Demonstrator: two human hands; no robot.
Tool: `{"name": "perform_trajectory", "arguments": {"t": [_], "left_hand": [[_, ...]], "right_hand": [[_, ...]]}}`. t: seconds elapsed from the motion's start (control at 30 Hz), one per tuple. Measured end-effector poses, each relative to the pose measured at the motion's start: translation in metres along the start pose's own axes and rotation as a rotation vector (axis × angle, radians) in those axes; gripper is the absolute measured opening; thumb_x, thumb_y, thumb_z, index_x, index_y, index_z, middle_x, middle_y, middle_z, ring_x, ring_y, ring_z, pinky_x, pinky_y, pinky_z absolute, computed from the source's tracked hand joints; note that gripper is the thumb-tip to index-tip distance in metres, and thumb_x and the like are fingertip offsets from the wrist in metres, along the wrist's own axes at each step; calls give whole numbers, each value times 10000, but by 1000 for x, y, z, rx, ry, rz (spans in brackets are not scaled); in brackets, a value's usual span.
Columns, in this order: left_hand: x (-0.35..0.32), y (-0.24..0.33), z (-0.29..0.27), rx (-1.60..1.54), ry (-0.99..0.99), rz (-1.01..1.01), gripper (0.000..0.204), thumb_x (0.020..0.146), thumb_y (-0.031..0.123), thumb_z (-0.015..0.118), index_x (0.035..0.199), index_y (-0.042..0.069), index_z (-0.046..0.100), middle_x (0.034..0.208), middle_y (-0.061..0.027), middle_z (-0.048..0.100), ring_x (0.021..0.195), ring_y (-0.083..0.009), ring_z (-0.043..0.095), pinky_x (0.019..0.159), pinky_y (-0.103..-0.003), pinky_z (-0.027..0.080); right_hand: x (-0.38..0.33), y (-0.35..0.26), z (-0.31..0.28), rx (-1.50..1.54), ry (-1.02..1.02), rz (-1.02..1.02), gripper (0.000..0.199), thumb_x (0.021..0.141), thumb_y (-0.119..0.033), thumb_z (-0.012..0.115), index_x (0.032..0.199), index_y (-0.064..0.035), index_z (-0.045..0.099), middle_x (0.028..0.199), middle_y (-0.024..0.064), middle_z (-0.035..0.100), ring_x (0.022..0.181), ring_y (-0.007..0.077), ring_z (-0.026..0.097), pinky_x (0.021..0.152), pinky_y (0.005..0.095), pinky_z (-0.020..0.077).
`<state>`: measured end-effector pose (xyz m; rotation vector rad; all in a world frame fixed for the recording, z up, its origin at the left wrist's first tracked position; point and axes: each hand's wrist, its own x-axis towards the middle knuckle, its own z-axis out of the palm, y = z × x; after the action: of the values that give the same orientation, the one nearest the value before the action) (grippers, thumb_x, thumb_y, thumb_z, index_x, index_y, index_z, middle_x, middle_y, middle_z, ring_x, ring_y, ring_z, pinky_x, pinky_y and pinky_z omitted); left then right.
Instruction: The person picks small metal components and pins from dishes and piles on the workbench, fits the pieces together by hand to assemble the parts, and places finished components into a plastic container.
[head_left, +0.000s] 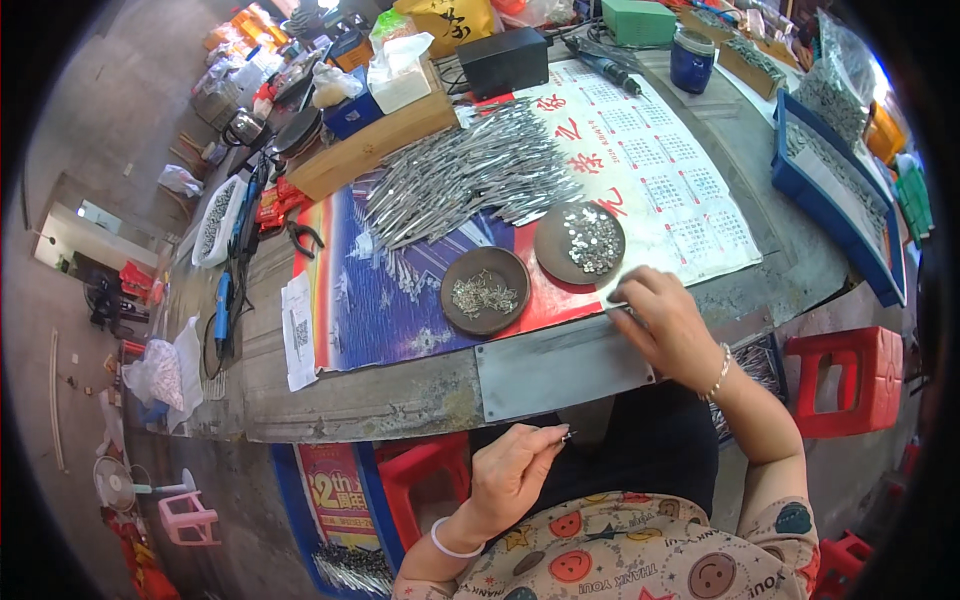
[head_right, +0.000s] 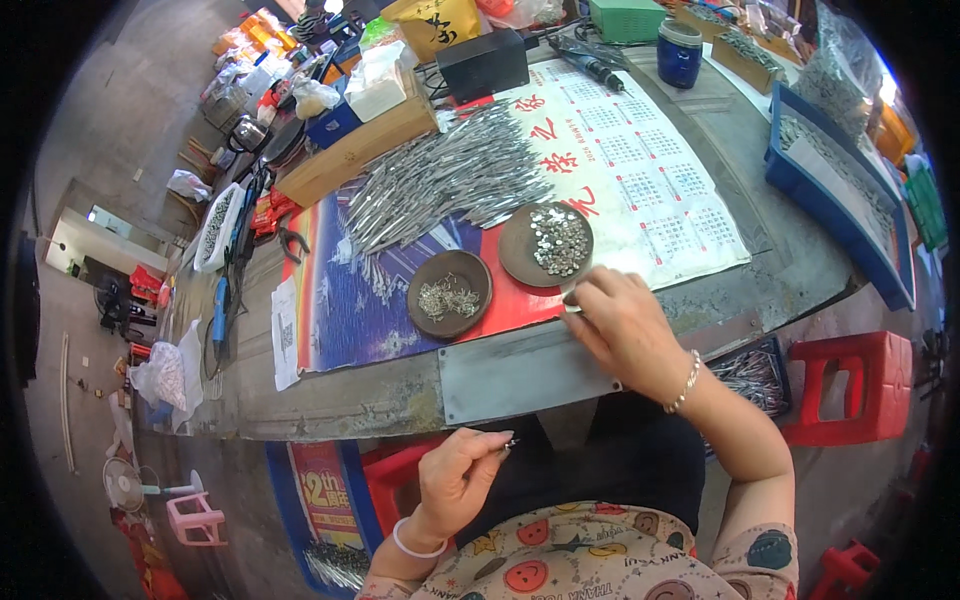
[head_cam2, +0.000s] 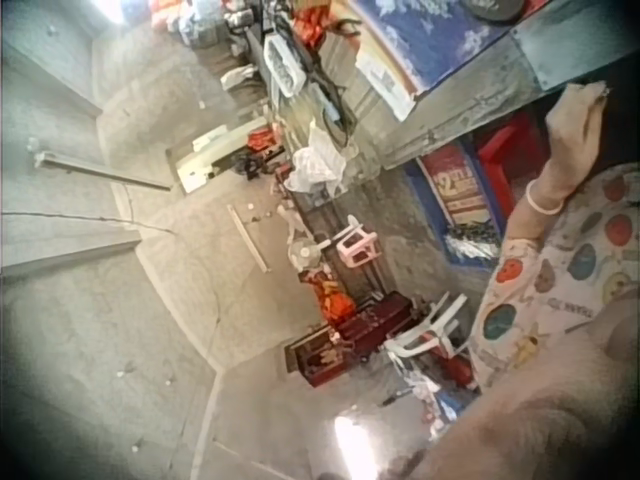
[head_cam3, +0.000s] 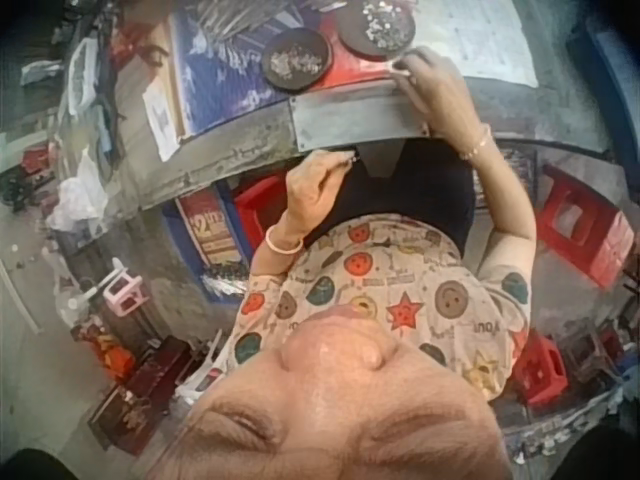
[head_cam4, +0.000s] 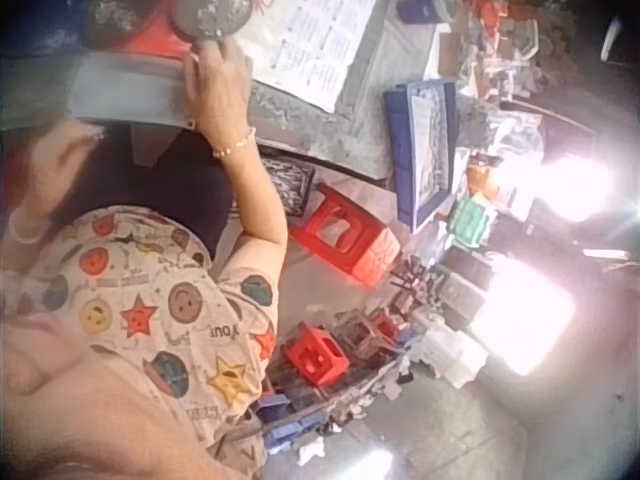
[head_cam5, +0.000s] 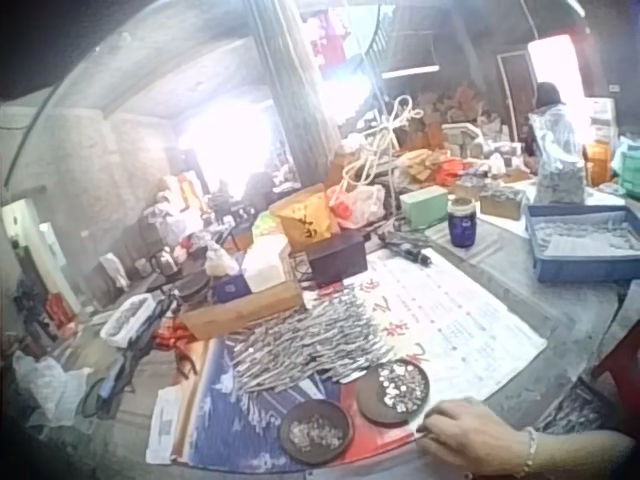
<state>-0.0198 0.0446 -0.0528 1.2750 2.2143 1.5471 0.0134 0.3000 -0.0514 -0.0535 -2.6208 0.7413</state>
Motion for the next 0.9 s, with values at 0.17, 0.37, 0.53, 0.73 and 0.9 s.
{"name": "perform_trajectory", "arguments": {"t": [0.17, 0.37, 0.53, 0.73, 0.9], "left_hand": [[-19, -6, 13, -127, -41, -110, 230, 816, -80, 638, 1033, -1, 641, 847, -107, 642, 686, -161, 612, 586, -240, 468], [-29, -9, 17, -202, -26, -120, 226, 820, -76, 635, 1036, -9, 639, 793, -99, 624, 619, -143, 588, 523, -238, 438], [-28, -12, 18, -219, -31, -120, 219, 828, -70, 632, 1039, -13, 637, 815, -97, 632, 640, -140, 587, 538, -235, 441], [-29, -10, 17, -300, -47, -166, 204, 841, -67, 622, 1040, -19, 631, 833, -89, 630, 676, -130, 581, 571, -229, 440], [-41, -15, 20, -630, 30, -384, 210, 900, -40, 582, 1110, -34, 588, 909, -76, 610, 779, -94, 572, 661, -193, 442]], "right_hand": [[24, 21, 22, -286, 1, -117, 63, 816, -112, 601, 831, -56, 575, 892, 101, 544, 867, 267, 542, 806, 389, 394], [37, 25, 35, -420, -74, -156, 38, 803, -80, 553, 785, -56, 577, 870, 95, 533, 886, 254, 536, 837, 399, 378], [46, 22, 35, -371, -108, -174, 21, 786, -64, 555, 775, -50, 566, 866, 101, 528, 889, 264, 534, 825, 394, 383], [47, 5, 22, -200, -131, -177, 75, 777, -61, 596, 767, -43, 524, 824, 113, 529, 835, 291, 537, 787, 395, 391], [1, -38, 10, 328, -264, -76, 129, 765, -65, 651, 827, -50, 539, 742, 111, 569, 725, 316, 579, 693, 393, 444]]}}
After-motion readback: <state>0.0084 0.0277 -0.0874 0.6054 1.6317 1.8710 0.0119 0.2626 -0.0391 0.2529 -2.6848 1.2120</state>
